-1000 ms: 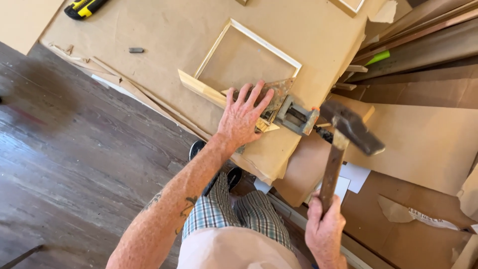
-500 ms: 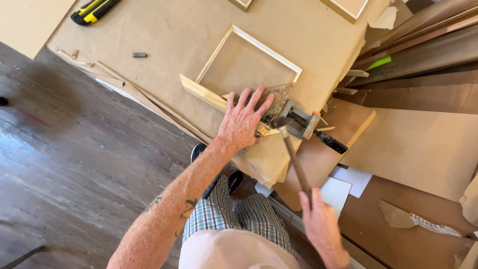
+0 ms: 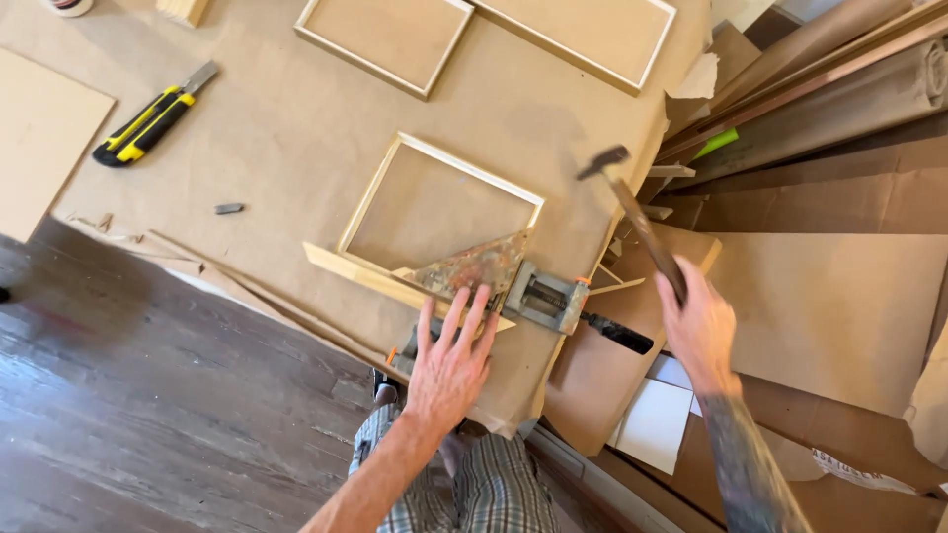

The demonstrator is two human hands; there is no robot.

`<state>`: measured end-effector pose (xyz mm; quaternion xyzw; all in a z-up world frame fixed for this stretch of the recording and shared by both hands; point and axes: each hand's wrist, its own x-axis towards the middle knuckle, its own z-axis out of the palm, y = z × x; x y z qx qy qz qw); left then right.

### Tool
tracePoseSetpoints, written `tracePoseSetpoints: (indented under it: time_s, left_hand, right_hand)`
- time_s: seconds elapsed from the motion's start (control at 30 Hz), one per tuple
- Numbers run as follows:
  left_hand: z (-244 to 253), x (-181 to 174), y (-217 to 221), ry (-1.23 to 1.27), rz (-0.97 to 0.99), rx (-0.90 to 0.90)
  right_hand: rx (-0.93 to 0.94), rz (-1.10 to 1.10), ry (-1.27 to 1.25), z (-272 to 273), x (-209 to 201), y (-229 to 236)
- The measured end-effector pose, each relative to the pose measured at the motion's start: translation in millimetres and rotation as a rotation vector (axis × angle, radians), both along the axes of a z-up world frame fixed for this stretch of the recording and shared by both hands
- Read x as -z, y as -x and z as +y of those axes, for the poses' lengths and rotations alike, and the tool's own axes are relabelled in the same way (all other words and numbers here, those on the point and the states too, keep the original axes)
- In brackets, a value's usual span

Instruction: Assembling a wooden frame using a corner clamp, hammer, and screwdriver on a workbench.

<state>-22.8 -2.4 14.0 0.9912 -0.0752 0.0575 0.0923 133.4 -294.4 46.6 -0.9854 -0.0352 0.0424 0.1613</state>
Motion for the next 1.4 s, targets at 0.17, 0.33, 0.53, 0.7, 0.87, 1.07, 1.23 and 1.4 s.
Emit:
tracePoseSetpoints:
  time_s: [0.17, 0.33, 0.53, 0.7, 0.87, 1.07, 1.23, 1.4]
  left_hand:
    - [-2, 15, 2, 0.005, 0.017, -0.003]
    - [7, -8, 19, 0.144, -0.026, 0.146]
    - [23, -11, 107, 0.442, 0.105, -0.681]
    - [23, 25, 108, 0.479, 0.829, -0.868]
    - [20, 38, 129, 0.549, 0.736, -0.909]
    - [29, 65, 155, 0.979, 0.739, -0.839]
    - [18, 52, 151, 1.424, 0.82, -0.91]
    - [26, 114, 201, 2.548, 1.19, -0.689]
  right_hand:
    - [-0.096, -0.024, 0.028, 8, 62, -76]
    - [-0.269, -0.121, 0.08, 17, 58, -93]
    - [-0.368, 0.978, -0.147, 2, 23, -41]
    - [-0.272, 1.295, -0.139, 6, 45, -36]
    - [-0.253, 0.928, 0.053, 2, 72, -10]
    - [-0.348, 0.623, 0.221, -13, 92, 15]
    - [-0.392, 0.133, 0.511, -14, 88, 16]
    - [-0.379, 0.177, 0.434, -7, 70, 35]
